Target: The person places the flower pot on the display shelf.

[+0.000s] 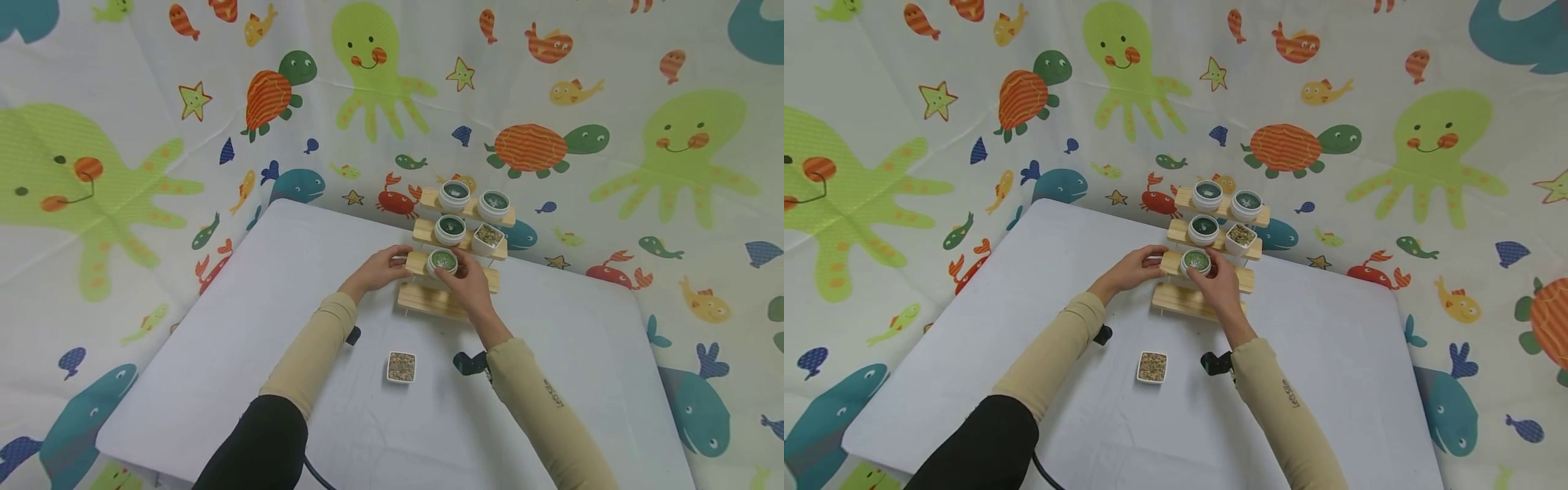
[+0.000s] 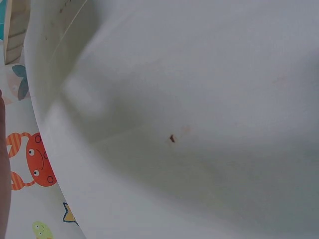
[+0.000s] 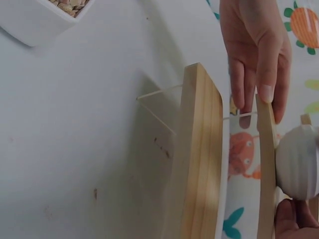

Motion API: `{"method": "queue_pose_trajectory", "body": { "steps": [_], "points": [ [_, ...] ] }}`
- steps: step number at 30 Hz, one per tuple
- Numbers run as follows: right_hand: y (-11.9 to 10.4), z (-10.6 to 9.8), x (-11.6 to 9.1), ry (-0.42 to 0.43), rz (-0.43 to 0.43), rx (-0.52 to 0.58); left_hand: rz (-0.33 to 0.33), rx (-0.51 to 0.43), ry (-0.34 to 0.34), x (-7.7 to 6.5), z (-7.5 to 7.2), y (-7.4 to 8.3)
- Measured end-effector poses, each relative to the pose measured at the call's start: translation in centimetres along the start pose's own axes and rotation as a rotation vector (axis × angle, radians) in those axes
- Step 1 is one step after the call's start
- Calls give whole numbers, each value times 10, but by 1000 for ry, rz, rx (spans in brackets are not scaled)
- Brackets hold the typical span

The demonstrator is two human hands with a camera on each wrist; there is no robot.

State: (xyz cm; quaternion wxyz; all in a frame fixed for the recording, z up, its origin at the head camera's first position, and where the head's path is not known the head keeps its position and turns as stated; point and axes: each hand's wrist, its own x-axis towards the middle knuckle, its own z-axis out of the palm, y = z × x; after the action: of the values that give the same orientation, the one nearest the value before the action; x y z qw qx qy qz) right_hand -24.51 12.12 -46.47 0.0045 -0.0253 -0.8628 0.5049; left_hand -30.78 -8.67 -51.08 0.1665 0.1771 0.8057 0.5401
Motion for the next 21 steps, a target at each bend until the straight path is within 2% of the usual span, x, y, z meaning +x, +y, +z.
{"method": "queue_pose_trajectory", "body": {
  "steps": [9,13,21],
  "points": [
    [7,-6,-11,19,-49,12,7,4,7,0,1,-1],
    [15,-9,-24,17,-67,3,11,4,6,-1,0,-2],
    [27,-9,-53,-7,-45,7,4,3,1,-3,-1,0]
  ]
}}
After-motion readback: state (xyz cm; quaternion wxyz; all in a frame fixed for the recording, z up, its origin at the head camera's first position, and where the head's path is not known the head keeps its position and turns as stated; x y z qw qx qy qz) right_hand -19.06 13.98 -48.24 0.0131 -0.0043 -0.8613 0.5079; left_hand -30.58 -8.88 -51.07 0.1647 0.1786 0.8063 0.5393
